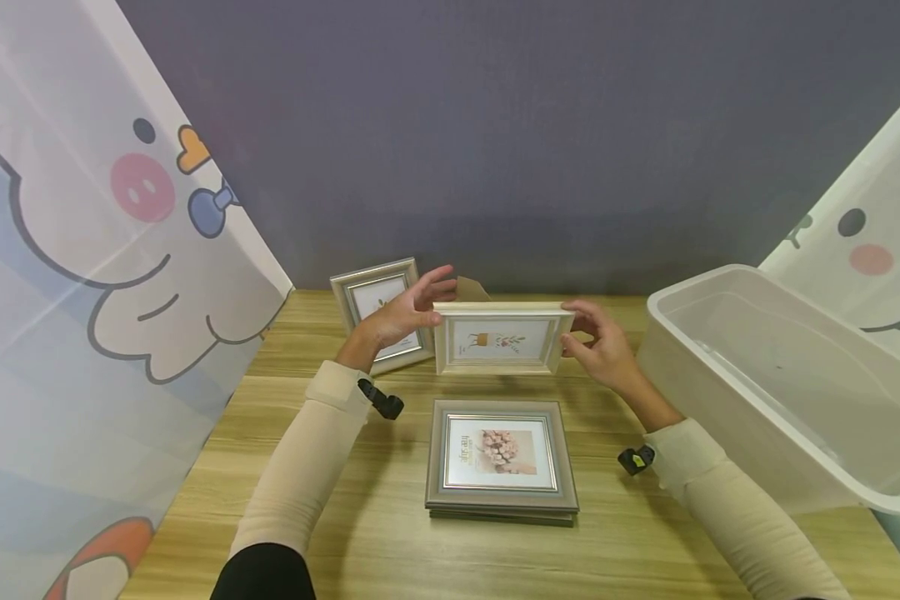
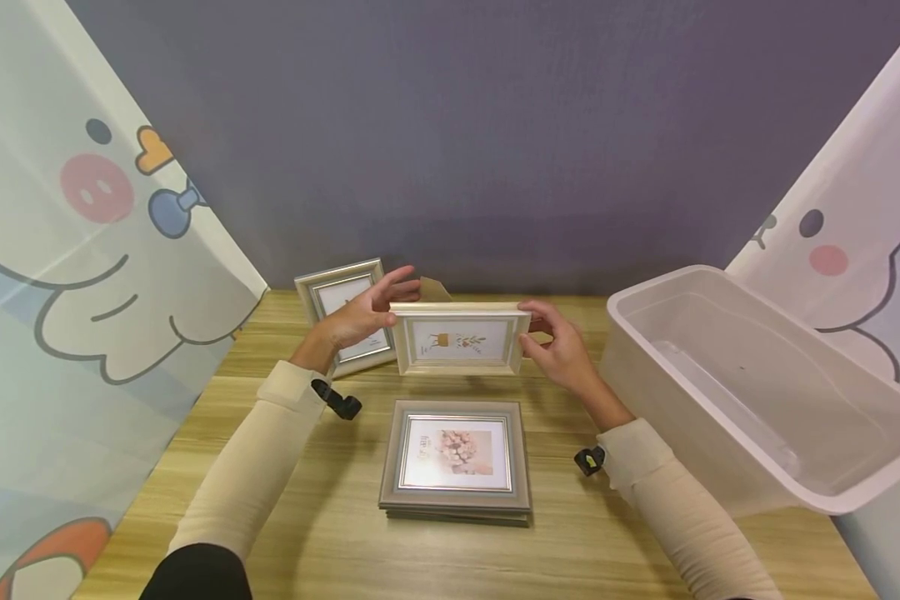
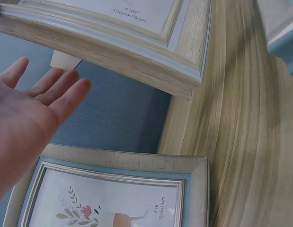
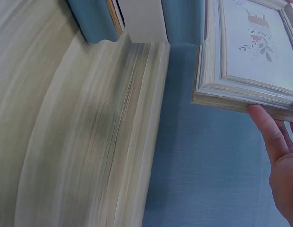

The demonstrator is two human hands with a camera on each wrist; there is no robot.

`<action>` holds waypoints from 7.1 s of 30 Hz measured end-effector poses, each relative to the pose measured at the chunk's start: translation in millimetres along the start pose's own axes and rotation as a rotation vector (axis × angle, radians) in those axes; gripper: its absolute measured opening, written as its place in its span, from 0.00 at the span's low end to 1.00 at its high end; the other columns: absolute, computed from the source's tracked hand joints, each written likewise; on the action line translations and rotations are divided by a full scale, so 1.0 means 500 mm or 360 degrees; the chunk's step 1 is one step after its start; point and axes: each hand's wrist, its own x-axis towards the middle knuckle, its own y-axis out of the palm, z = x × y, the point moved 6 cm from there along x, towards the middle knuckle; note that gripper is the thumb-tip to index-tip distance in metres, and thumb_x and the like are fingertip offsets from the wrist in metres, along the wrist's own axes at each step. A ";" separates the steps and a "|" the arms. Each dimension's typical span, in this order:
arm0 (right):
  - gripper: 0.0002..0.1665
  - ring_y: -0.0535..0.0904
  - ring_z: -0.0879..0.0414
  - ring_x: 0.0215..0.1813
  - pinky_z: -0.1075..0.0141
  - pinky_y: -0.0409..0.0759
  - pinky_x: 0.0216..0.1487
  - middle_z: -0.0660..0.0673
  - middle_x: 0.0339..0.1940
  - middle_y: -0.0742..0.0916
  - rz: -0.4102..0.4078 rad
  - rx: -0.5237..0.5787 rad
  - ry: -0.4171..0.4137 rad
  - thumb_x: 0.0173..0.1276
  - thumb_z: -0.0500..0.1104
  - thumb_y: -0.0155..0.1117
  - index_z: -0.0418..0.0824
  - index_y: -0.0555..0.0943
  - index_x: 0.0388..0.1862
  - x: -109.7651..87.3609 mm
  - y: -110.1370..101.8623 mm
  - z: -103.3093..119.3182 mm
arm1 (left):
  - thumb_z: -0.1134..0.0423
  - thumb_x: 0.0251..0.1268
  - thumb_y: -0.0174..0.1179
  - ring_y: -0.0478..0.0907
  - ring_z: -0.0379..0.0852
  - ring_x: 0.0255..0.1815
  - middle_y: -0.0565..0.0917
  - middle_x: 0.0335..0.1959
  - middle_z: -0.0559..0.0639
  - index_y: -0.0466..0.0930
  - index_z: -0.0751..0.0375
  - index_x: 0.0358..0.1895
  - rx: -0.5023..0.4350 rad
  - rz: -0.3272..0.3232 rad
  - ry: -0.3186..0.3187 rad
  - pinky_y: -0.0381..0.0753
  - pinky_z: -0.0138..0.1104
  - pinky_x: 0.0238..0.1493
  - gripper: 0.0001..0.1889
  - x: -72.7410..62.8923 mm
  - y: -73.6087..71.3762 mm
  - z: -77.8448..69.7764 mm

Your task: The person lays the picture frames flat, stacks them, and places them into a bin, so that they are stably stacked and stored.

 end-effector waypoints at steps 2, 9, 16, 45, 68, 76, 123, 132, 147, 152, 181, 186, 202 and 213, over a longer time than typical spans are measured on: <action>0.30 0.84 0.68 0.43 0.62 0.88 0.29 0.24 0.41 0.83 0.0000 0.0004 0.0004 0.60 0.15 0.61 0.25 0.71 0.62 0.000 0.001 -0.001 | 0.27 0.39 0.73 0.51 0.62 0.83 0.51 0.84 0.57 0.41 0.47 0.84 0.0021 -0.0019 0.0008 0.57 0.65 0.76 0.70 -0.003 -0.001 0.000; 0.30 0.84 0.69 0.44 0.65 0.88 0.29 0.24 0.41 0.84 0.0013 -0.0026 0.0020 0.61 0.17 0.62 0.27 0.72 0.63 -0.001 0.002 -0.005 | 0.32 0.43 0.74 0.55 0.61 0.81 0.57 0.80 0.60 0.45 0.51 0.83 0.0030 -0.0145 0.0018 0.56 0.61 0.78 0.66 -0.013 -0.007 0.000; 0.30 0.84 0.69 0.44 0.64 0.88 0.29 0.23 0.42 0.84 -0.0005 -0.0046 0.0049 0.61 0.17 0.62 0.27 0.72 0.63 -0.003 0.000 -0.007 | 0.61 0.70 0.66 0.67 0.52 0.64 0.65 0.71 0.61 0.59 0.53 0.79 0.0137 -0.0328 -0.0040 0.76 0.40 0.62 0.38 -0.023 -0.007 -0.002; 0.31 0.84 0.69 0.42 0.66 0.88 0.29 0.24 0.44 0.81 -0.0010 -0.0059 0.0128 0.62 0.18 0.62 0.27 0.70 0.65 -0.002 -0.017 0.001 | 0.63 0.73 0.63 0.81 0.45 0.39 0.82 0.40 0.52 0.79 0.63 0.61 0.0521 -0.0541 0.0115 0.82 0.41 0.43 0.17 -0.040 0.026 -0.046; 0.24 0.82 0.61 0.30 0.52 0.87 0.24 0.41 0.42 0.78 0.0144 0.0046 0.0714 0.76 0.36 0.60 0.31 0.72 0.68 -0.031 -0.005 0.002 | 0.51 0.77 0.57 0.82 0.51 0.35 0.81 0.47 0.54 0.81 0.54 0.57 0.0462 -0.0609 -0.0319 0.86 0.38 0.39 0.15 -0.075 0.050 -0.028; 0.22 0.84 0.53 0.35 0.47 0.88 0.31 0.36 0.45 0.79 0.0289 0.0036 0.0992 0.78 0.42 0.60 0.34 0.75 0.66 -0.063 0.015 -0.016 | 0.56 0.79 0.54 0.78 0.49 0.40 0.76 0.51 0.57 0.78 0.59 0.58 0.0383 -0.0481 -0.0434 0.89 0.49 0.45 0.14 -0.103 0.073 0.009; 0.23 0.81 0.52 0.36 0.60 0.88 0.28 0.40 0.44 0.76 0.0583 0.0190 0.1344 0.75 0.44 0.62 0.33 0.74 0.62 -0.151 0.058 -0.043 | 0.59 0.78 0.55 0.82 0.46 0.35 0.82 0.40 0.54 0.81 0.67 0.55 0.0416 -0.0182 -0.0705 0.88 0.51 0.47 0.15 -0.155 0.117 0.083; 0.20 0.83 0.52 0.36 0.60 0.87 0.28 0.39 0.45 0.77 0.0595 0.0122 0.1375 0.75 0.45 0.62 0.32 0.76 0.58 -0.157 0.059 -0.057 | 0.58 0.78 0.56 0.80 0.45 0.37 0.82 0.41 0.53 0.82 0.65 0.54 0.0464 -0.0139 -0.0695 0.88 0.39 0.41 0.15 -0.154 0.115 0.092; 0.19 0.82 0.51 0.37 0.60 0.88 0.30 0.39 0.45 0.78 0.0649 0.0101 0.1343 0.75 0.44 0.61 0.32 0.77 0.56 -0.156 0.061 -0.056 | 0.60 0.76 0.57 0.80 0.44 0.37 0.82 0.39 0.51 0.83 0.65 0.52 0.0410 -0.0113 -0.0689 0.88 0.46 0.47 0.13 -0.155 0.116 0.099; 0.19 0.83 0.51 0.37 0.58 0.89 0.33 0.39 0.45 0.79 0.0681 0.0064 0.1327 0.76 0.44 0.61 0.32 0.77 0.57 -0.155 0.060 -0.051 | 0.60 0.76 0.58 0.81 0.45 0.38 0.82 0.40 0.51 0.83 0.65 0.50 0.0403 -0.0105 -0.0686 0.86 0.52 0.52 0.12 -0.158 0.117 0.098; 0.20 0.83 0.48 0.50 0.55 0.87 0.49 0.35 0.57 0.82 0.0613 -0.0330 0.0827 0.78 0.43 0.59 0.38 0.77 0.65 0.056 0.075 0.006 | 0.62 0.80 0.52 0.76 0.55 0.57 0.75 0.62 0.66 0.71 0.71 0.65 0.0408 -0.0762 -0.0615 0.78 0.52 0.66 0.20 -0.229 -0.041 0.047; 0.22 0.83 0.46 0.52 0.57 0.87 0.49 0.38 0.57 0.81 0.0594 -0.0327 0.0763 0.79 0.45 0.58 0.42 0.75 0.68 0.106 0.100 0.015 | 0.60 0.80 0.51 0.75 0.55 0.58 0.75 0.59 0.61 0.69 0.70 0.68 0.0386 -0.1037 -0.0605 0.80 0.43 0.62 0.22 -0.261 -0.100 0.063; 0.32 0.80 0.47 0.63 0.52 0.84 0.59 0.41 0.64 0.79 0.0541 -0.0165 0.0780 0.76 0.45 0.61 0.53 0.66 0.77 0.235 0.226 -0.003 | 0.59 0.76 0.56 0.66 0.68 0.71 0.57 0.77 0.71 0.47 0.63 0.81 0.0198 -0.1079 -0.0659 0.69 0.59 0.72 0.38 -0.296 -0.156 0.128; 0.38 0.76 0.42 0.68 0.48 0.81 0.61 0.37 0.71 0.76 0.0464 -0.0156 0.0747 0.75 0.43 0.61 0.53 0.61 0.80 0.283 0.319 -0.045 | 0.63 0.75 0.59 0.68 0.67 0.71 0.56 0.78 0.71 0.46 0.59 0.82 0.0101 -0.1041 -0.0648 0.73 0.59 0.69 0.40 -0.277 -0.161 0.165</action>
